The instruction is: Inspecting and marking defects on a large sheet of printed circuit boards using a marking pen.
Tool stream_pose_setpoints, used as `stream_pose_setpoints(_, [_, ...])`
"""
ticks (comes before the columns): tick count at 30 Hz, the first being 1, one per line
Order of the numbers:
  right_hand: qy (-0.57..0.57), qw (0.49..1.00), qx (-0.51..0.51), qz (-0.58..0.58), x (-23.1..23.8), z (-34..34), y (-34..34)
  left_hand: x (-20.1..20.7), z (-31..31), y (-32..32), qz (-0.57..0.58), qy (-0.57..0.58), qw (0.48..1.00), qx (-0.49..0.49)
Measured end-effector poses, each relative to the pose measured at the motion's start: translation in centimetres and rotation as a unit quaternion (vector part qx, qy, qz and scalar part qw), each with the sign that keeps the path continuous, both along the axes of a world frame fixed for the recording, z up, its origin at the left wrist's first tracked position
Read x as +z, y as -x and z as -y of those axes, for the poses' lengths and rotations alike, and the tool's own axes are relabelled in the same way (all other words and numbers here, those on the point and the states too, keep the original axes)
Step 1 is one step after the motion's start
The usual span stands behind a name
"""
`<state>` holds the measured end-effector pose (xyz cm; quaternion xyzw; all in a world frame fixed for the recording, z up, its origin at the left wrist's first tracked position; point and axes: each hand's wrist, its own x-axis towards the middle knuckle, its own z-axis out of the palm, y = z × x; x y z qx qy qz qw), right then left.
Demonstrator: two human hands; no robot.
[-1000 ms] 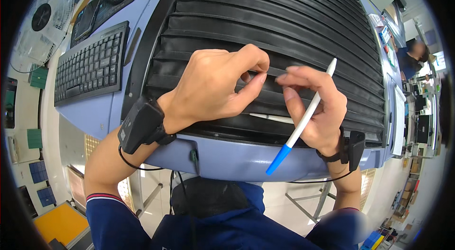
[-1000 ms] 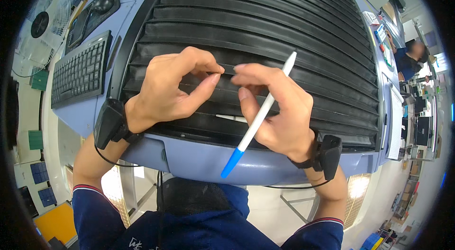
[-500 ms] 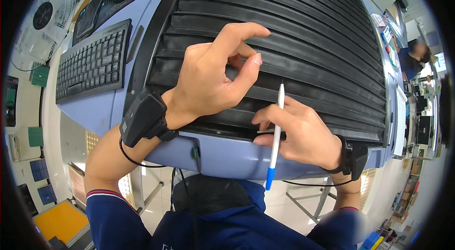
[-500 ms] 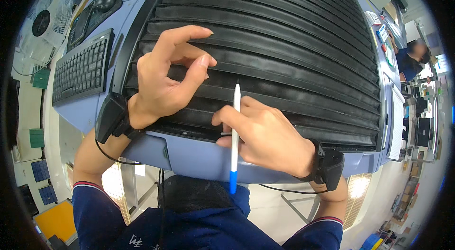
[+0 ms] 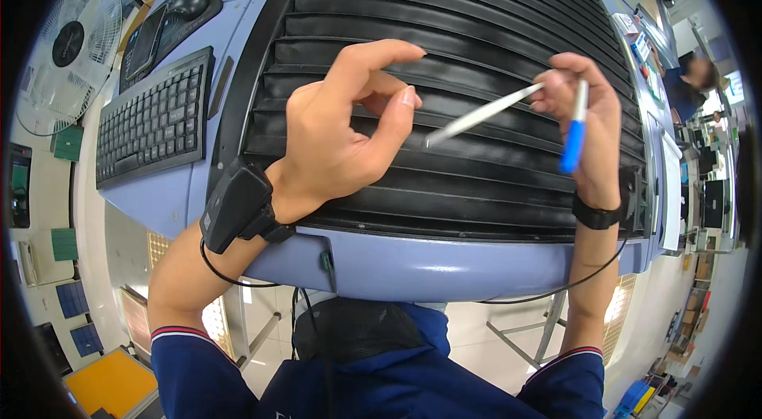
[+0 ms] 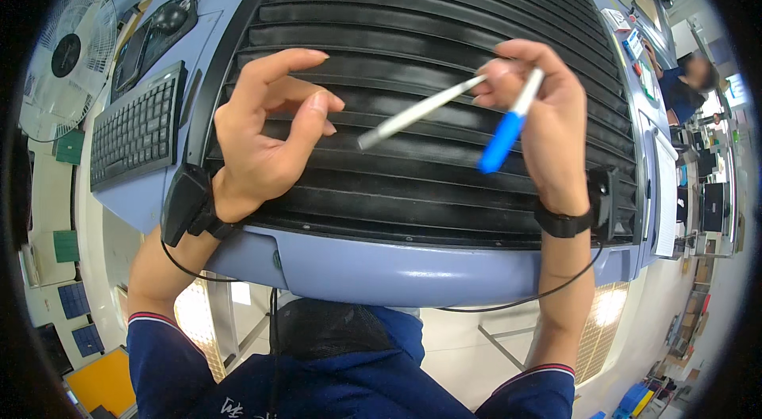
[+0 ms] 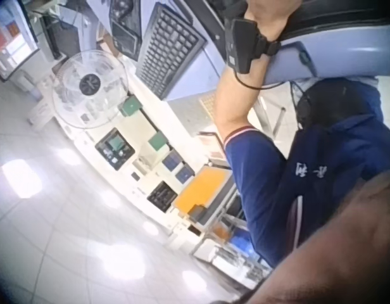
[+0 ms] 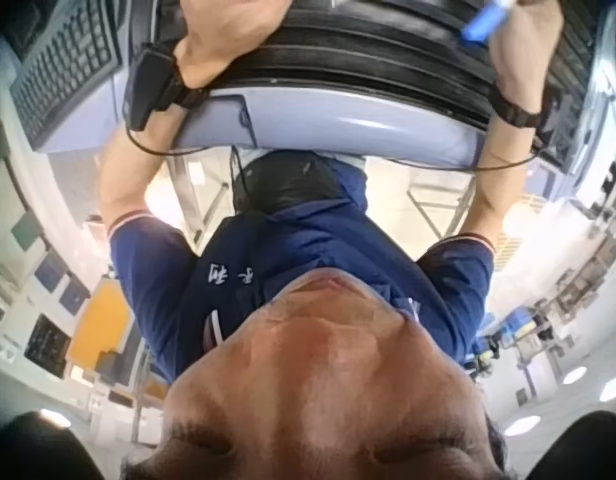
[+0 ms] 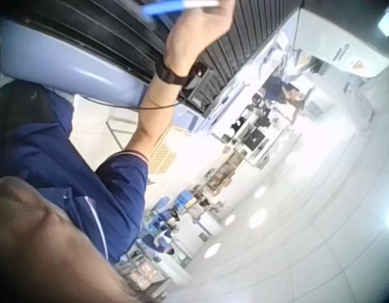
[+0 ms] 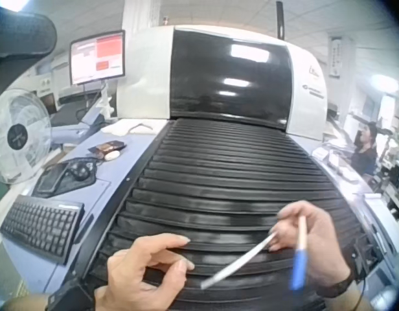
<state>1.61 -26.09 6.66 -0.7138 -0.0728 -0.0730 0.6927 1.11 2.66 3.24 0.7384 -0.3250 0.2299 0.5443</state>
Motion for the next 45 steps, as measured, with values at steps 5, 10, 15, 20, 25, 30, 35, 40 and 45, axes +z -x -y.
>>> stream_pose_setpoints(5, [0.136,0.989,0.041,-0.045,1.6,0.6,0.1,0.6,-0.7,0.2,0.022,0.004,1.000,-0.006])
stream_pose_setpoints(10, [0.002,0.998,0.007,-0.056,2.6,1.4,0.6,0.4,-0.3,-0.2,0.031,0.011,0.999,-0.009])
stream_pose_setpoints(15, [0.045,0.993,0.065,-0.092,1.6,-1.0,1.3,0.4,-0.5,-0.2,0.013,0.004,1.000,0.010])
stream_pose_setpoints(20, [0.237,0.937,0.189,-0.171,3.4,2.3,1.4,0.4,-0.5,0.3,-0.020,-0.022,1.000,0.006])
stream_pose_setpoints(25, [0.302,0.907,0.161,-0.247,3.6,1.3,1.4,-0.1,-0.5,-0.6,-0.010,-0.029,1.000,0.002])
stream_pose_setpoints(30, [0.267,0.932,0.141,-0.199,3.2,1.1,1.5,-0.1,-0.3,-0.5,-0.029,-0.020,0.999,0.013])
stream_pose_setpoints(35, [0.267,0.943,0.135,-0.145,3.1,0.7,1.3,-0.2,-0.2,-0.6,-0.025,-0.013,0.999,0.034])
stream_pose_setpoints(40, [0.263,0.947,0.125,-0.135,3.1,0.5,1.2,-0.3,-0.4,-1.0,-0.035,0.005,0.999,0.032])
stream_pose_setpoints(45, [0.245,0.959,0.095,-0.105,3.3,0.2,1.7,-0.5,0.0,-1.1,-0.041,0.024,0.998,0.041])
